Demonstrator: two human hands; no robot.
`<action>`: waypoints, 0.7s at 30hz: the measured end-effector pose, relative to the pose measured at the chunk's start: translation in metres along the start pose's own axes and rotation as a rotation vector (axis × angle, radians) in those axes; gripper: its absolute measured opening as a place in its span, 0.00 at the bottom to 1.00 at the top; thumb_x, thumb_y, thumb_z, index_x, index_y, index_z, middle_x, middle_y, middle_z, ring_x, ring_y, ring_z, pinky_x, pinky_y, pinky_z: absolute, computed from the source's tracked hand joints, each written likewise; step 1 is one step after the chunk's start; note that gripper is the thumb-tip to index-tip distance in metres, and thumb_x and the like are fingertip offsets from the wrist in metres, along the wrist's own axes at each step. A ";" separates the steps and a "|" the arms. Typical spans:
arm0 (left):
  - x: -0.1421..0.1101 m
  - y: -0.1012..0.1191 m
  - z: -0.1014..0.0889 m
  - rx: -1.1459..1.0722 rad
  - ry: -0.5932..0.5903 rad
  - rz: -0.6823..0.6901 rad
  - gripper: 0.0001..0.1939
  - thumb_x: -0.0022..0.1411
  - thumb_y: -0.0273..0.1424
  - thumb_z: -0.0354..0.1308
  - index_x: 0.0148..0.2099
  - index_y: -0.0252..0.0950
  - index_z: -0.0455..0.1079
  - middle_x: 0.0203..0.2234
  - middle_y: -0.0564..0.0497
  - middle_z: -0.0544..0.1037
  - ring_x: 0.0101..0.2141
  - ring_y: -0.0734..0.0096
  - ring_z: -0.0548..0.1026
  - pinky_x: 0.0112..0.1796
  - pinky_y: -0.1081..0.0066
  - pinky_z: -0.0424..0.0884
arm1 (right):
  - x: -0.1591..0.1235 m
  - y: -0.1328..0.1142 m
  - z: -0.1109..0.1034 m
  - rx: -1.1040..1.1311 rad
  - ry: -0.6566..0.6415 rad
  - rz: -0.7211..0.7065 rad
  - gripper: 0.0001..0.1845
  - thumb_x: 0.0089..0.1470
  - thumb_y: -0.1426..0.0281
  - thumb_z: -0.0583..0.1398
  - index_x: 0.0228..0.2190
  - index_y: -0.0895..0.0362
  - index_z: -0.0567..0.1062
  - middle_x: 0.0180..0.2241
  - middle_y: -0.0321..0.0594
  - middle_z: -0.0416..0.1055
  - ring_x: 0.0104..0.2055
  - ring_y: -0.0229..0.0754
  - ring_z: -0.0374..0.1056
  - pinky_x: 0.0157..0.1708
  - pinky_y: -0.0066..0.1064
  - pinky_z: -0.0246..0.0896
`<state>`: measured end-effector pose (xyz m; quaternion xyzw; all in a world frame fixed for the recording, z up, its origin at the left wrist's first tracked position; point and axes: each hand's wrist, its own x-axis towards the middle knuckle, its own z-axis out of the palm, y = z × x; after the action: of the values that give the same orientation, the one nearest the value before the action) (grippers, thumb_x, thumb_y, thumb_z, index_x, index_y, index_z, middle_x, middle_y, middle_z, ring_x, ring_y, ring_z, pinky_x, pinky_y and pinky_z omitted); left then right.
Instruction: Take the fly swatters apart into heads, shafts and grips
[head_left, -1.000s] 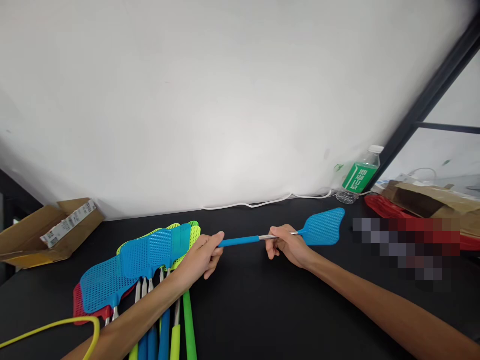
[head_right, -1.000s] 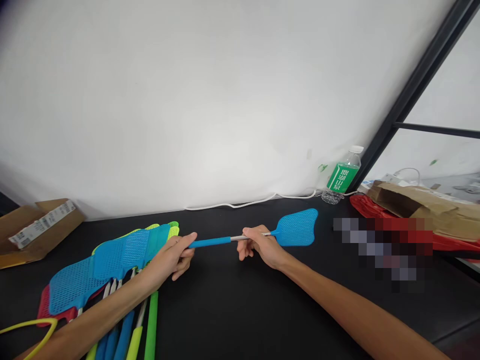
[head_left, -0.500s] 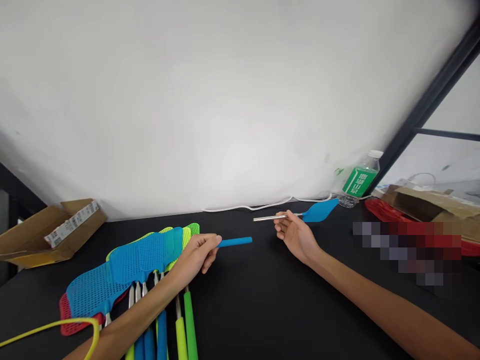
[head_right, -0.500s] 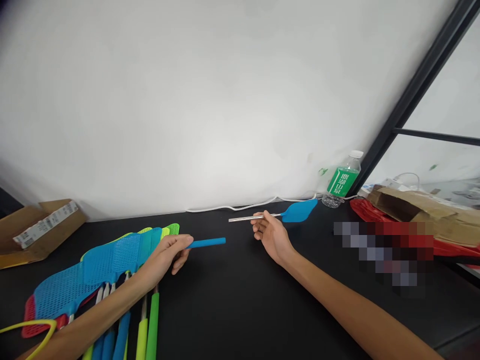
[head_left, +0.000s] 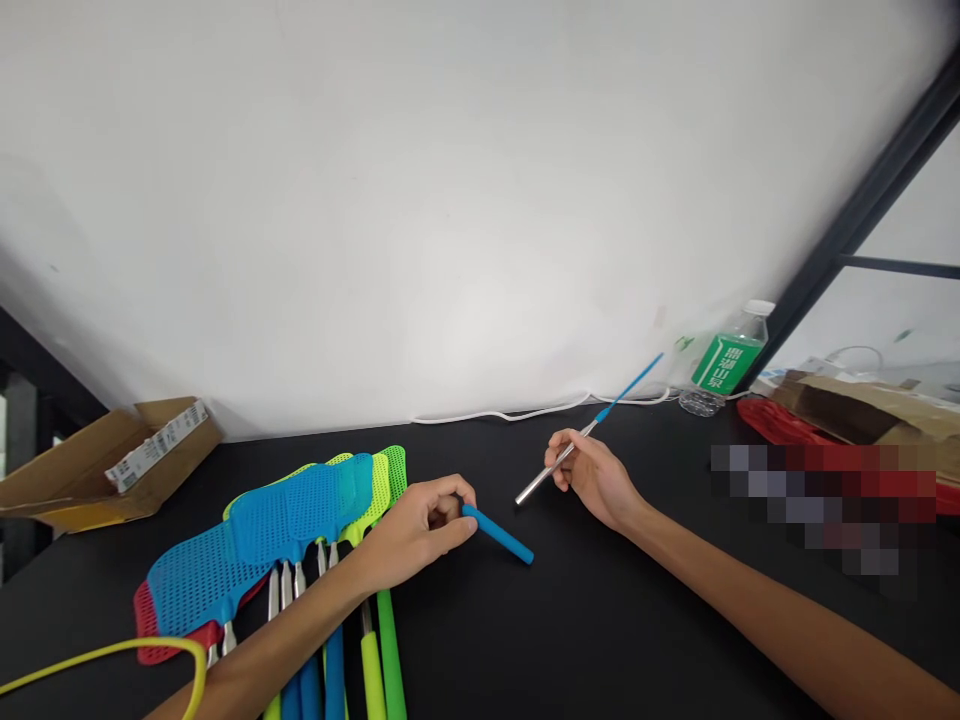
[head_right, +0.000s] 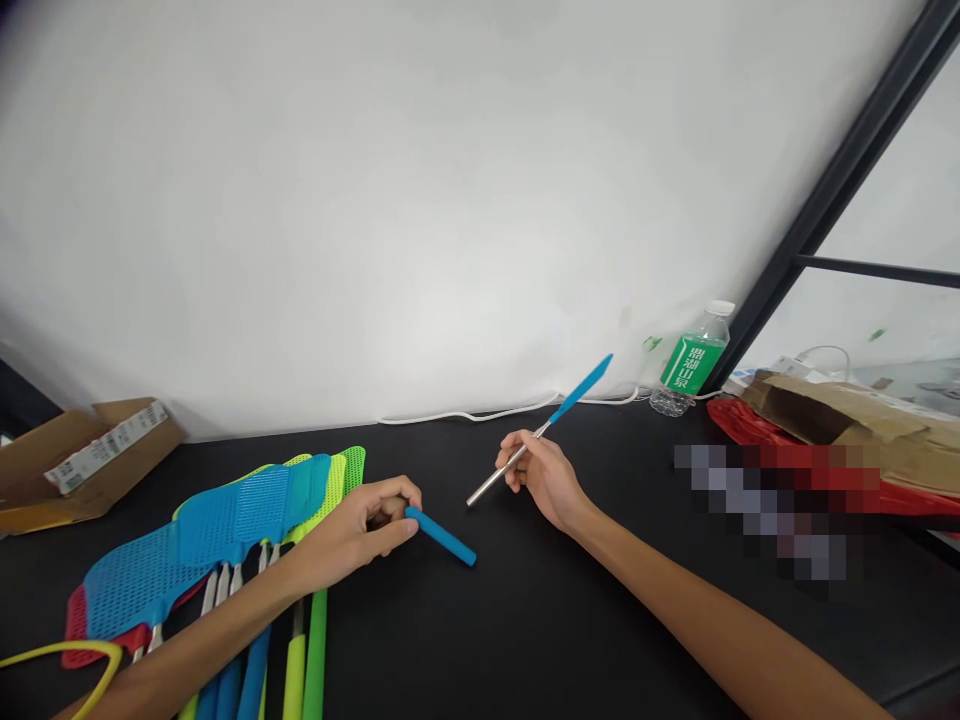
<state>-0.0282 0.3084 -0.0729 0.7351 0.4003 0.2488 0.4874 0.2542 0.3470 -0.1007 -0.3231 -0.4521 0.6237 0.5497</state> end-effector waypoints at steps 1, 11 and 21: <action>0.000 -0.001 0.000 0.012 0.004 0.003 0.11 0.68 0.40 0.57 0.43 0.37 0.67 0.20 0.60 0.63 0.23 0.77 0.62 0.27 0.74 0.60 | 0.000 0.000 0.000 -0.008 -0.004 0.003 0.18 0.59 0.53 0.62 0.33 0.55 0.77 0.27 0.39 0.73 0.24 0.38 0.63 0.25 0.32 0.55; 0.003 -0.007 0.003 0.146 0.026 0.013 0.13 0.68 0.38 0.56 0.52 0.40 0.67 0.21 0.62 0.64 0.22 0.77 0.60 0.27 0.74 0.59 | 0.000 -0.001 0.001 -0.026 0.015 0.012 0.22 0.56 0.49 0.63 0.32 0.57 0.77 0.19 0.36 0.69 0.18 0.35 0.58 0.21 0.29 0.50; -0.001 -0.005 0.008 0.504 0.009 0.096 0.13 0.67 0.33 0.54 0.53 0.43 0.72 0.22 0.60 0.71 0.22 0.77 0.67 0.28 0.73 0.60 | 0.001 -0.001 0.001 -0.038 -0.005 0.010 0.22 0.57 0.49 0.62 0.32 0.57 0.78 0.20 0.36 0.69 0.18 0.34 0.59 0.20 0.28 0.52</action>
<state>-0.0243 0.3049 -0.0808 0.8505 0.4164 0.1672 0.2744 0.2539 0.3478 -0.0996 -0.3342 -0.4635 0.6185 0.5395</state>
